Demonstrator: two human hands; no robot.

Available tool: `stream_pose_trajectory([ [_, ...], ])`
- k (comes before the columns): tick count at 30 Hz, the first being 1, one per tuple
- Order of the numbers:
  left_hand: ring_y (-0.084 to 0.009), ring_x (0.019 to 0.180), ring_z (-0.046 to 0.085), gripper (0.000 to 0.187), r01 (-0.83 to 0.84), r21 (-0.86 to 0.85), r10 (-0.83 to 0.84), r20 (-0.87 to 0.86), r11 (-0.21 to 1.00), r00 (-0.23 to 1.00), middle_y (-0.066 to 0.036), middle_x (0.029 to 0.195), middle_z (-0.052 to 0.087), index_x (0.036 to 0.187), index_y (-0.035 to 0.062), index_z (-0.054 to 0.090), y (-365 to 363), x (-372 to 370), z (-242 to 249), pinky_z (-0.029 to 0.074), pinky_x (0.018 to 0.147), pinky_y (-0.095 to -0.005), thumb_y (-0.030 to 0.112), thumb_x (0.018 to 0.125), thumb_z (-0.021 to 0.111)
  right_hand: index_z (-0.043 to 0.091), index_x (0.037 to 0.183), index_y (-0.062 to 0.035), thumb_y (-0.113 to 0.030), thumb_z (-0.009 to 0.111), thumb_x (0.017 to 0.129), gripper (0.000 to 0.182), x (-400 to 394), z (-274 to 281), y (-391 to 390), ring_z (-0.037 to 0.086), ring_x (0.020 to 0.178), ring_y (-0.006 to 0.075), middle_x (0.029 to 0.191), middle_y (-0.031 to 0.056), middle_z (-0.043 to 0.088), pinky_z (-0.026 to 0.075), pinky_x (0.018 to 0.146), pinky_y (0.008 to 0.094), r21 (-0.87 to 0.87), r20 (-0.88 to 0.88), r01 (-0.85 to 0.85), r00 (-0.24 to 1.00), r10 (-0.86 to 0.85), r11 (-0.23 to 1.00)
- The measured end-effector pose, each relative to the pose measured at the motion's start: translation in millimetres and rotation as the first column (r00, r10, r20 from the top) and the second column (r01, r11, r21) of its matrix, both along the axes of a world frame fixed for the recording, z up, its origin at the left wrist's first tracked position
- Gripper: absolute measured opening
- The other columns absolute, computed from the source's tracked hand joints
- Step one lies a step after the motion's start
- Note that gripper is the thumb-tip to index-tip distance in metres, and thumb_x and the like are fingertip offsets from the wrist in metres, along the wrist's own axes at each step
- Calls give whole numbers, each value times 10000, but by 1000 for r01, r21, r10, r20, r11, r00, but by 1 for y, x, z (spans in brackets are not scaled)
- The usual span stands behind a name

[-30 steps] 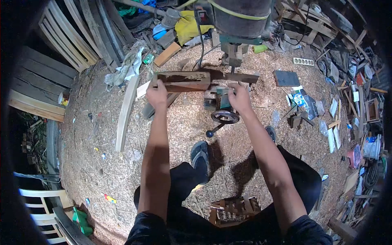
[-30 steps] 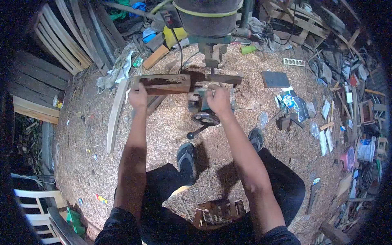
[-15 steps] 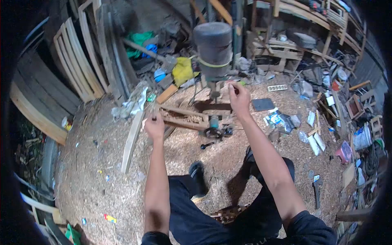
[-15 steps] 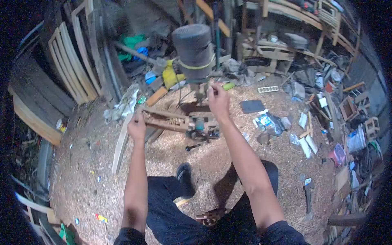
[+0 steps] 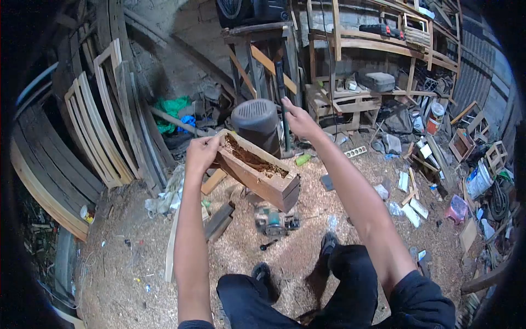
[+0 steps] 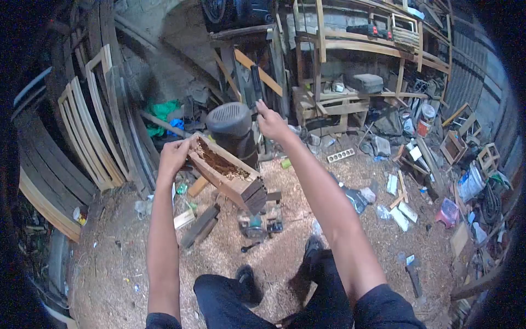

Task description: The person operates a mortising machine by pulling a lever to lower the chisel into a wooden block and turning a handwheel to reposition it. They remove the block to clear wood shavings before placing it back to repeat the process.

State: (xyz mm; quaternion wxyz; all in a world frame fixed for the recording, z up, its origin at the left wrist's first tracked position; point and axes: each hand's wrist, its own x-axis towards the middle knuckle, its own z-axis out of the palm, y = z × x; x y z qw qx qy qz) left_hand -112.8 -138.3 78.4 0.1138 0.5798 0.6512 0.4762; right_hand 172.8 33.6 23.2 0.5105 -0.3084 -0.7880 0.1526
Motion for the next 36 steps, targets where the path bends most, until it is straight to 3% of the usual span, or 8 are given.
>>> stream_pose_trajectory([
  [3,-152,560,653,375,89,-83,-67,232,993,970,-69,670,666,861,-5,729,-3,12,21,555,519,-314,346,864,598,293,1431,92,-89,415,907,567,-6,0,48,287,1393,454,1484,376,246,262,1163,426,42,200,9,980,-17,999],
  [12,-108,482,577,372,96,-71,-81,192,993,978,-29,695,647,927,-7,721,16,-14,-7,510,421,-281,334,931,572,309,1421,81,-179,577,894,646,-15,-12,129,262,1414,434,1513,322,255,244,1178,399,-30,482,70,875,-47,997],
  [16,-113,582,613,443,-20,-119,51,261,993,964,-39,714,651,980,-18,720,-11,-8,-13,516,461,-270,389,934,552,416,1368,85,-179,537,882,567,-2,-22,87,445,1280,465,1370,349,442,360,1095,428,118,225,100,966,-124,988],
  [21,-164,627,672,387,-251,37,247,98,967,964,-114,773,711,1048,13,733,-45,-25,-65,546,526,-318,343,893,601,454,1401,-21,-422,451,999,568,22,-29,-83,495,1289,349,1418,196,498,386,1067,421,-574,-399,-243,917,-8,782],
  [27,-165,830,670,344,-402,230,380,138,886,915,-127,843,730,1100,7,714,-127,55,-64,505,798,-312,261,893,606,424,1413,-15,-682,364,947,816,-4,-80,-258,493,1269,265,1398,181,487,404,1054,436,-701,-661,-539,738,-140,468],
  [31,-174,990,617,480,-136,438,24,251,889,968,-139,1185,636,1330,-24,539,-148,50,-143,498,856,-309,204,912,597,428,1408,-11,-483,517,956,659,11,-121,-270,548,1180,251,1292,150,552,425,1021,373,-543,-791,-624,604,-95,562],
  [34,-208,1048,598,582,142,312,-325,679,939,658,-124,1260,567,1447,23,397,-178,63,-186,512,878,-335,168,912,575,461,1379,2,-231,522,967,477,35,-134,-263,565,1144,227,1206,130,605,420,1021,352,-368,-773,-482,634,26,795],
  [36,-242,1079,583,424,274,334,-397,889,902,226,-100,1163,569,1313,48,430,-186,68,-195,521,883,-400,219,955,578,485,1354,-8,-184,536,970,426,56,-135,-256,568,1123,213,1185,112,618,425,1006,345,-288,-724,-409,684,82,866],
])
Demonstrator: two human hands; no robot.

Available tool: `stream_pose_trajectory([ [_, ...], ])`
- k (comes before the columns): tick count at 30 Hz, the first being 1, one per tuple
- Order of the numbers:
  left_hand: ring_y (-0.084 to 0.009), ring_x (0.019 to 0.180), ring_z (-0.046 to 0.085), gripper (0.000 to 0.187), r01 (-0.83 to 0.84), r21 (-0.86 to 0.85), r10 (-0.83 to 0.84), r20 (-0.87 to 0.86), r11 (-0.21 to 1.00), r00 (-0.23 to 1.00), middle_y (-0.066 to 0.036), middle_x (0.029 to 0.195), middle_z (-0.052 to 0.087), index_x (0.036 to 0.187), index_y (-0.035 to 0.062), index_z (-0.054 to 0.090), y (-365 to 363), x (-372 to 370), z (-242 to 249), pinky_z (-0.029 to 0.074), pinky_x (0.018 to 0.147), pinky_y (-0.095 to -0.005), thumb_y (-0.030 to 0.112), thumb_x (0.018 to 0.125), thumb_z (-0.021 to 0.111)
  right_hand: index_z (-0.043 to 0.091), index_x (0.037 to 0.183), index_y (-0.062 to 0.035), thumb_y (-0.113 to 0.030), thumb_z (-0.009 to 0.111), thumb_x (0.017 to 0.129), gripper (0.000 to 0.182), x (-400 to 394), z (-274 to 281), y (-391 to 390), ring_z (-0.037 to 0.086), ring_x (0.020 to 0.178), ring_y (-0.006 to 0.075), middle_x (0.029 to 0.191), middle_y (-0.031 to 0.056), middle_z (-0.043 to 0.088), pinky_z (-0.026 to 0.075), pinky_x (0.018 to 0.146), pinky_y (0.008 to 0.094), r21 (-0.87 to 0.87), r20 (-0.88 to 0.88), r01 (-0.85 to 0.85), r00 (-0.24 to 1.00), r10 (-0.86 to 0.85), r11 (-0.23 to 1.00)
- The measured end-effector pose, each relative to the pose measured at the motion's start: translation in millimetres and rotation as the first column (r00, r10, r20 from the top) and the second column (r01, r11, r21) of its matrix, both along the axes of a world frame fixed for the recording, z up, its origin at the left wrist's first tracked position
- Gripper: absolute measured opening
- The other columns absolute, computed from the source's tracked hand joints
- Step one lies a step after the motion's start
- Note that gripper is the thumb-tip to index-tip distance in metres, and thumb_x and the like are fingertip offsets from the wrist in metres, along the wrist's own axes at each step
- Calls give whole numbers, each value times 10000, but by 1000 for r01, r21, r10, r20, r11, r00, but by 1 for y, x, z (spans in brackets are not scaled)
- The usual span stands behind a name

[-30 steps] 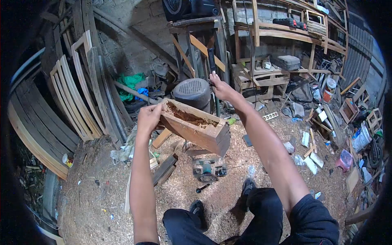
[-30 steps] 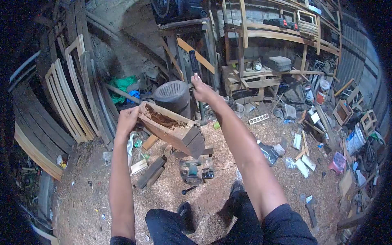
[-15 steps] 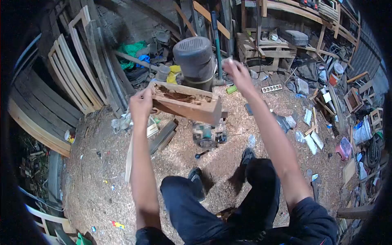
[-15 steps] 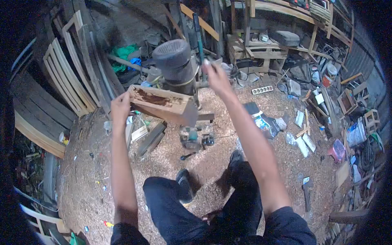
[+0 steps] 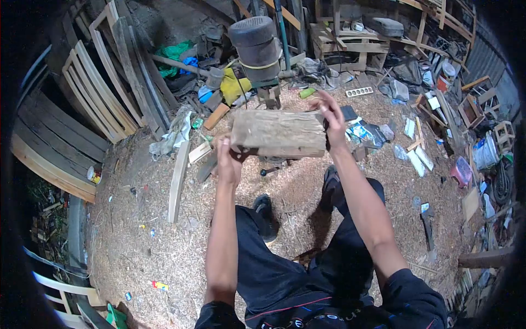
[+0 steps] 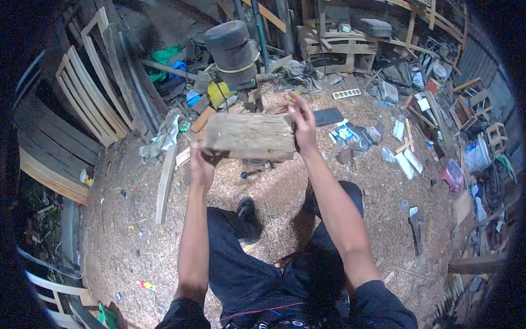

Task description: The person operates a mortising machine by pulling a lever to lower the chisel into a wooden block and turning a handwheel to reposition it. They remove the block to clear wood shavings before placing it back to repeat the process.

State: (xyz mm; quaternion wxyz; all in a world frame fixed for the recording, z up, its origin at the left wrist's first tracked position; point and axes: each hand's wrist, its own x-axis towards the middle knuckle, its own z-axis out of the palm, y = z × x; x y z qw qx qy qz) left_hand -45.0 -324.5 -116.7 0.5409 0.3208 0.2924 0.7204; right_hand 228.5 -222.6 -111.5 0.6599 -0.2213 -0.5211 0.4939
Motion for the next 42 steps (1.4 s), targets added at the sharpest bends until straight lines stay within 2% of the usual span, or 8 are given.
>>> stream_pose_trajectory([
  [3,-263,1141,554,482,45,-107,-45,3,993,999,-113,1209,562,1349,62,391,-5,11,11,477,947,-422,204,946,614,503,1327,28,-210,465,1012,397,5,6,3,573,1139,202,1200,132,611,422,1006,326,90,-158,-90,982,104,992],
  [6,-270,1232,500,706,-7,74,19,-161,997,987,-139,1332,510,1442,67,329,1,10,14,387,1057,-391,122,848,707,487,1339,6,-386,501,1009,513,-7,9,4,540,1157,178,1258,105,583,394,1019,295,22,70,285,956,-285,958],
  [9,-262,1237,507,769,18,169,11,-167,985,986,-138,1314,524,1412,43,363,0,7,4,374,1085,-380,28,745,746,546,1259,32,-477,524,975,583,-3,0,-15,567,1077,177,1182,95,611,420,965,289,-473,-83,-80,996,46,877],
  [16,-230,1196,546,907,58,-101,-103,-524,993,845,-99,1285,562,1426,26,368,-5,-16,-23,457,1022,-382,-83,635,799,617,1089,55,-439,603,910,526,16,-19,-28,543,860,119,919,50,620,430,753,264,321,252,101,949,-187,942],
  [20,-231,1208,537,978,47,-78,-77,-452,996,889,-118,1327,534,1436,21,349,-4,-15,-17,427,1061,-386,-97,594,832,602,1168,50,-400,489,952,511,14,-30,-23,593,1008,168,1072,93,655,440,920,306,175,335,118,926,-172,977],
  [24,-232,1186,545,804,48,-170,-124,-476,984,871,-139,1322,538,1430,26,368,16,-21,-29,424,1062,-388,101,754,798,557,1289,19,-540,421,997,645,5,-25,-4,577,1094,201,1202,122,617,425,989,334,-495,272,129,962,12,859],
  [33,-206,830,625,763,67,-663,-288,-230,746,929,-116,1021,633,1295,68,502,16,-15,-20,532,631,-376,719,901,442,415,1419,-65,-480,486,991,601,11,6,-22,597,1129,249,1289,151,558,552,897,402,-666,295,-76,887,355,742],
  [42,-174,510,568,725,116,-624,-295,-191,772,936,-89,787,589,1188,54,531,9,-14,-6,485,415,-275,714,910,418,458,1349,-76,-634,443,950,686,17,-1,-24,643,1012,225,1176,152,607,577,863,400,-759,229,-70,902,366,647],
])
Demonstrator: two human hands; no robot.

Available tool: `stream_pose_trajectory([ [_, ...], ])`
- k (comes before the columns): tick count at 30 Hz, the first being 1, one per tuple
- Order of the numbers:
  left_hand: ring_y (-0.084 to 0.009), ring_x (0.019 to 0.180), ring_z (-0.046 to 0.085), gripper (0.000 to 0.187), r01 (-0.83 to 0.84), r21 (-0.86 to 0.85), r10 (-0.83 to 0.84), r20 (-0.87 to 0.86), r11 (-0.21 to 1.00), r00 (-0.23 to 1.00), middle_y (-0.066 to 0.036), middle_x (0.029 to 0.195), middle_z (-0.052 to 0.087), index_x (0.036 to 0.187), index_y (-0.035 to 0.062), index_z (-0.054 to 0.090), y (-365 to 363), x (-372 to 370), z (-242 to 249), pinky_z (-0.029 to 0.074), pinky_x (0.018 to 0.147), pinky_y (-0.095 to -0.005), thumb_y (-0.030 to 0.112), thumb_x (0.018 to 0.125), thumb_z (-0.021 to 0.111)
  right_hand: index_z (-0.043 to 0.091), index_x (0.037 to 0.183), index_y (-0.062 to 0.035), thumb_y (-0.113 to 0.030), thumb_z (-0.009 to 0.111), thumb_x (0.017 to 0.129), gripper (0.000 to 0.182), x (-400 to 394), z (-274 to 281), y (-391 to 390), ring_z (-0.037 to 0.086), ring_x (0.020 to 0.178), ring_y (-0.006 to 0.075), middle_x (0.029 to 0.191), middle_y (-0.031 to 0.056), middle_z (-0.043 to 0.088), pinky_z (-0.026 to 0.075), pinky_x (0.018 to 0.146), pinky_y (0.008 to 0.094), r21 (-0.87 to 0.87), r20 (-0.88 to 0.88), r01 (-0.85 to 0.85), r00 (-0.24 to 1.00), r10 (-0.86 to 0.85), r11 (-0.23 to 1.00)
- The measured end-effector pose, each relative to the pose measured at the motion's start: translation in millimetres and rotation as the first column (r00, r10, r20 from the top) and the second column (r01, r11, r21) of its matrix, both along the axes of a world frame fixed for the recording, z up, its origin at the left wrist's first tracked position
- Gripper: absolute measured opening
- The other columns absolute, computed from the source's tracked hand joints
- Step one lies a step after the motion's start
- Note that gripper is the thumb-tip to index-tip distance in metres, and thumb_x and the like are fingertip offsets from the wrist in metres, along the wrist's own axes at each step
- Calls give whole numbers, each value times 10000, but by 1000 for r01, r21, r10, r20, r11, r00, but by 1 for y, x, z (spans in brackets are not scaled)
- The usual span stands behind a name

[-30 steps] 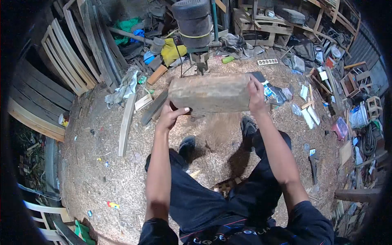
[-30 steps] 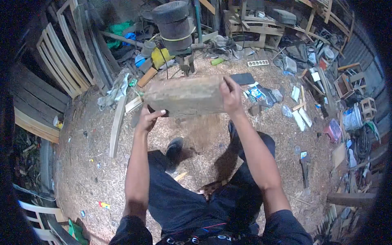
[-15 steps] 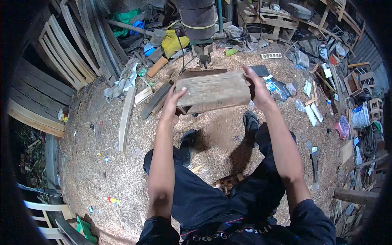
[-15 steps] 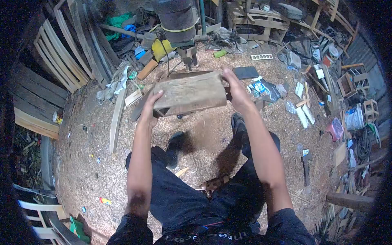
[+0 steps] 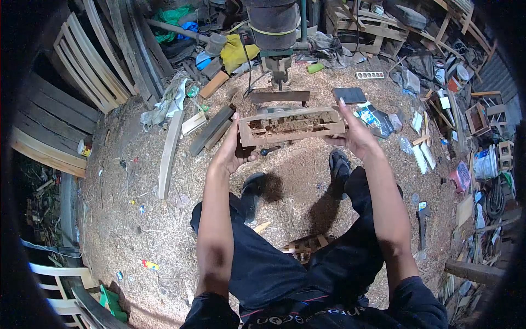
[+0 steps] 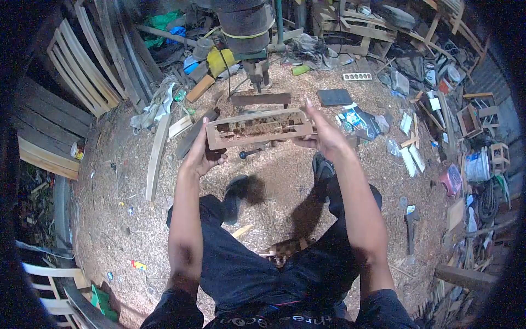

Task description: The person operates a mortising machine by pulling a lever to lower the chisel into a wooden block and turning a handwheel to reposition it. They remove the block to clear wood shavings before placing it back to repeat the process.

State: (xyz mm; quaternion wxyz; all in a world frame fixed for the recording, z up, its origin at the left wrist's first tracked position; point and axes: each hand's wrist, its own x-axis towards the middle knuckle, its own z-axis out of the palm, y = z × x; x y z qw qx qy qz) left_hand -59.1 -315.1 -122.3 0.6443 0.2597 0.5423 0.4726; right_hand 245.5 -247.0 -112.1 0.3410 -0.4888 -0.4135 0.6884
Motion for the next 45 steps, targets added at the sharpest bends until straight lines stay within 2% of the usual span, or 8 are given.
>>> stream_pose_trajectory([
  [10,-154,520,559,744,7,-36,-9,-54,999,999,-80,791,585,1185,53,522,-5,-1,-2,476,419,-257,731,902,407,479,1323,-70,-619,505,932,674,-3,-7,-3,639,1013,224,1192,142,604,548,871,385,8,-73,67,995,-67,998],
  [19,-158,576,569,721,10,23,-8,-78,1000,997,-90,800,606,1159,54,546,-11,-3,2,460,482,-287,719,897,453,520,1303,-87,-426,640,887,549,-1,-21,-2,623,1031,232,1173,98,603,509,907,387,20,-228,122,967,-114,992],
  [25,-165,637,602,711,-38,68,45,-108,997,993,-100,843,632,1206,59,551,-13,-3,7,461,485,-304,696,896,490,373,1420,9,-310,639,897,669,-6,-13,-7,484,1243,262,1321,165,498,404,1018,407,89,-274,72,961,-45,993],
  [31,-161,662,610,704,-105,88,113,-98,991,989,-84,838,629,1185,69,570,-12,-7,4,457,484,-310,700,877,520,285,1464,48,-136,749,796,834,-9,-8,-15,484,1274,281,1361,210,482,394,1055,410,296,-159,-105,975,158,949],
  [34,-157,651,596,692,-112,81,120,-96,990,988,-73,824,621,1158,76,586,-9,-13,-1,454,486,-306,704,876,517,285,1462,53,-133,753,796,835,-12,-17,-11,497,1262,287,1348,206,495,411,1054,387,321,-6,-101,994,109,942],
  [37,-151,627,568,706,-96,61,101,-103,994,990,-66,816,614,1135,76,593,-10,-12,-1,450,487,-302,724,870,502,298,1451,61,-161,746,806,816,-16,-15,-14,549,1206,285,1314,211,526,442,1032,380,315,-21,-101,993,113,944],
  [40,-148,606,543,734,-77,37,81,-118,996,990,-67,814,609,1138,73,584,-11,-11,0,444,486,-299,746,867,475,333,1431,67,-211,715,840,757,-19,6,-22,609,1120,272,1249,205,574,494,978,386,285,233,-150,969,83,947],
  [45,-149,586,522,766,-27,31,31,-132,999,991,-69,801,577,1186,74,538,-11,-12,-6,427,475,-291,765,878,417,464,1308,61,-255,664,872,575,-23,-19,-14,659,967,255,1097,183,637,548,876,373,253,189,-62,982,14,966],
])
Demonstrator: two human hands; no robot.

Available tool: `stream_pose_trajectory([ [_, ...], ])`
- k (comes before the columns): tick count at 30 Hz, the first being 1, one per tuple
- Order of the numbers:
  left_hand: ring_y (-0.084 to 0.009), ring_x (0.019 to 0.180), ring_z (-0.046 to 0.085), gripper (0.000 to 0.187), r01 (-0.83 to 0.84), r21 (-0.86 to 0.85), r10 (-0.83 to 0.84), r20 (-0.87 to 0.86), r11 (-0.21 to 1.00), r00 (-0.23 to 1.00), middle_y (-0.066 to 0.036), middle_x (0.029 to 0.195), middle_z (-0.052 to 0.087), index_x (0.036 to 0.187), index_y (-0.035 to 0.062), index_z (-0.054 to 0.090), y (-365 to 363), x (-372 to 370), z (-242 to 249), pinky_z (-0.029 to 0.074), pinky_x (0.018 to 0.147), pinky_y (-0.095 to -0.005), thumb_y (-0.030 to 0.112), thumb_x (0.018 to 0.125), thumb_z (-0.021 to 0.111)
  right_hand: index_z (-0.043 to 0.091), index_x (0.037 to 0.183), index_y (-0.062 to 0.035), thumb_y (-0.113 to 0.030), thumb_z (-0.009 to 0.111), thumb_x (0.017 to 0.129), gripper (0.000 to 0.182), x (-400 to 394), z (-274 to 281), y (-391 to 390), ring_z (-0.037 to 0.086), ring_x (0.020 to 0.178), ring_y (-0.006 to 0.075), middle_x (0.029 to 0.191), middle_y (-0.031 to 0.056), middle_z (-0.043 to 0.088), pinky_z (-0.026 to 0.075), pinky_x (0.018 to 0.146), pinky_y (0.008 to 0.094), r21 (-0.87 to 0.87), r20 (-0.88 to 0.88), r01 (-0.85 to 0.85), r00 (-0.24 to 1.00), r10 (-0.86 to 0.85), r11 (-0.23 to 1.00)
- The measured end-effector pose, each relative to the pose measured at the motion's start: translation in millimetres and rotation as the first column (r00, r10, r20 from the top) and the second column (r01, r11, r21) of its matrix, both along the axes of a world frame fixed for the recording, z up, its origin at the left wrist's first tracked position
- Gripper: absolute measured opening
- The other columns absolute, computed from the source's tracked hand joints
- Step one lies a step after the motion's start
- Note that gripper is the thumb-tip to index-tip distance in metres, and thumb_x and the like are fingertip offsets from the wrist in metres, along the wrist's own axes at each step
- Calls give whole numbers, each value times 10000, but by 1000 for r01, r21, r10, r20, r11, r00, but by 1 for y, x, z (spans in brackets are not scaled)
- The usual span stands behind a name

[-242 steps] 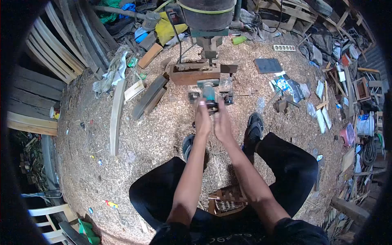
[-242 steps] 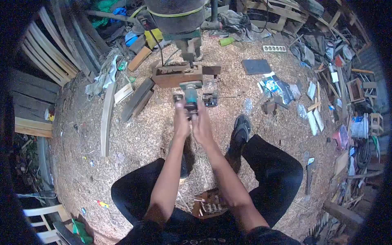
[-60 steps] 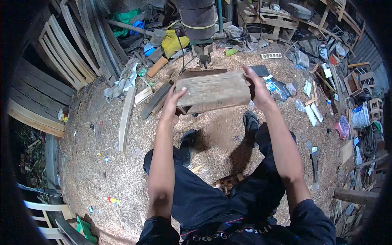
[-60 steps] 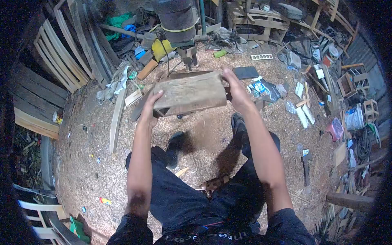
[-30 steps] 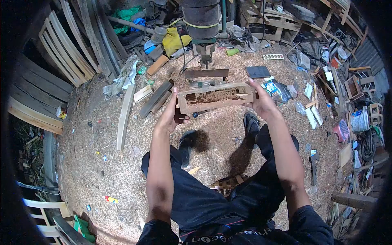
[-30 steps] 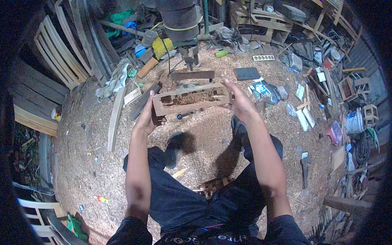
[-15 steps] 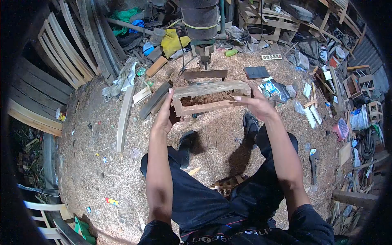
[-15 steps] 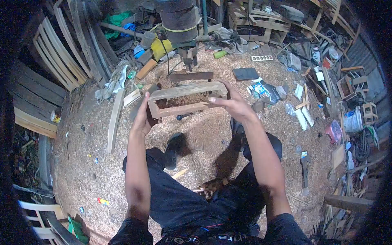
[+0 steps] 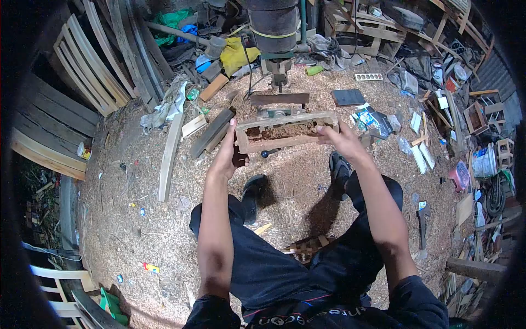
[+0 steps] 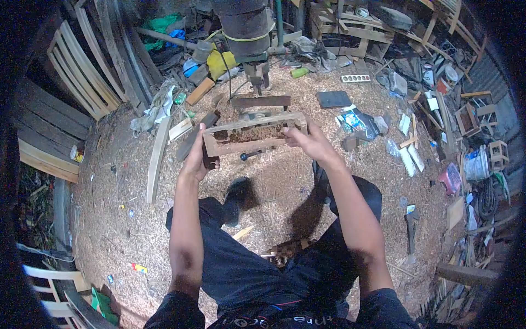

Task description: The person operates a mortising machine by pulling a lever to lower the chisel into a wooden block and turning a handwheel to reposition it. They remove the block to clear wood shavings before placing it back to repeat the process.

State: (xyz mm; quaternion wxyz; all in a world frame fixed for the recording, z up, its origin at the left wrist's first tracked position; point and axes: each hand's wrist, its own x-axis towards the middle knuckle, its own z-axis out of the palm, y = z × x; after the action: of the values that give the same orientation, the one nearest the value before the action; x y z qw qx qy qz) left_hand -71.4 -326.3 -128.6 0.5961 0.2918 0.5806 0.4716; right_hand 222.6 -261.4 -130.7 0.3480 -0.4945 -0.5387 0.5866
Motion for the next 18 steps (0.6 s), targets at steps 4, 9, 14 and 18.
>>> stream_pose_trajectory([
  [4,-146,568,516,794,30,-76,-31,-11,997,999,-70,802,549,1220,73,501,-3,0,-5,438,473,-295,780,878,382,529,1219,78,-271,638,881,498,-1,-7,1,671,910,264,1061,208,643,587,765,358,20,20,17,1000,-17,1000],
  [9,-142,559,509,824,15,-88,-17,-24,996,1000,-67,789,533,1219,66,483,-5,4,-6,450,479,-293,800,867,358,555,1165,94,-279,629,889,470,0,-19,5,683,828,248,977,197,666,593,719,359,56,140,14,990,-22,998],
  [14,-143,561,510,826,1,-106,-5,-38,994,999,-57,772,527,1262,68,456,-6,3,-8,446,482,-289,791,880,342,556,1096,132,-267,632,884,457,-2,-22,5,692,769,234,935,206,671,592,678,329,97,142,38,988,-52,995],
  [18,-137,557,497,813,5,-112,-11,-60,994,998,-46,758,522,1234,73,472,-8,9,1,430,484,-290,790,888,309,541,1119,129,-260,631,878,466,-2,-13,0,692,742,235,944,207,670,592,670,336,124,161,49,984,-69,991],
])
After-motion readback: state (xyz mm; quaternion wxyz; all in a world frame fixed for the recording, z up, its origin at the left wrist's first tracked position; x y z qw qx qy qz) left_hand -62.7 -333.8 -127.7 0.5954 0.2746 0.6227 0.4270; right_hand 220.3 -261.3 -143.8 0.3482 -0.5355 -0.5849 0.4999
